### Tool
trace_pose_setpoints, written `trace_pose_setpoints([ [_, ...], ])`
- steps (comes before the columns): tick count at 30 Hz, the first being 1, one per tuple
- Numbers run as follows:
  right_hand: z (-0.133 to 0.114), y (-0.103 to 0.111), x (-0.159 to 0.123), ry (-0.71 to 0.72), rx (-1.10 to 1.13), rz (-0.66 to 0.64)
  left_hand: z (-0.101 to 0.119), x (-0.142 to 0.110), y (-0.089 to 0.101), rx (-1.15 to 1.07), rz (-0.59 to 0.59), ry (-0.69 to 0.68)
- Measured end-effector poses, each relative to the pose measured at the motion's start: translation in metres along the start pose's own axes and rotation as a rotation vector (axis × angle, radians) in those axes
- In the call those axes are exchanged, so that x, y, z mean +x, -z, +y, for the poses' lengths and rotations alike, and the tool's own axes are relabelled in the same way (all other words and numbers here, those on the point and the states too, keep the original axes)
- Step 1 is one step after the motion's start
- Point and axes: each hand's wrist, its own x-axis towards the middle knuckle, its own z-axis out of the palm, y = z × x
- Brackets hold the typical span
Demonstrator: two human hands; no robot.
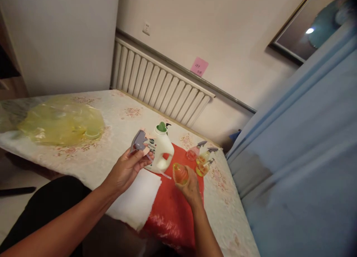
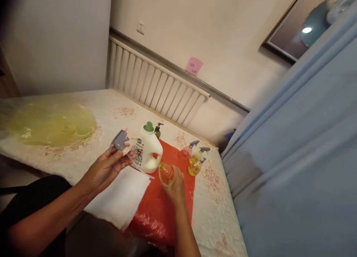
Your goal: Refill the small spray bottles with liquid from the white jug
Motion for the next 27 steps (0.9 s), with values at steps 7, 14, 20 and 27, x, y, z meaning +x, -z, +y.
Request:
trace_pose_setpoints([
  [7, 0.006, -0.009, -0.042, -0.14, 0.226, 0.036, -0.006, -0.001, -0.031, 0.11, -0.02, -0.081],
  [14, 0.006, -0.016, -0.054, -0.092, 0.331, 0.167, -0.011, -0.004, -0.045, 0.19, -0.059, -0.072],
  [20, 0.0, -0.017, -0.061, -0.094, 0.396, 0.149, -0.013, -0.01, -0.049, 0.239, -0.087, -0.07],
  [27, -0.02, -0.013, -0.061, -0.065, 0.429, 0.127, -0.039, -0.019, -0.044, 0.442, -0.135, 0.003],
])
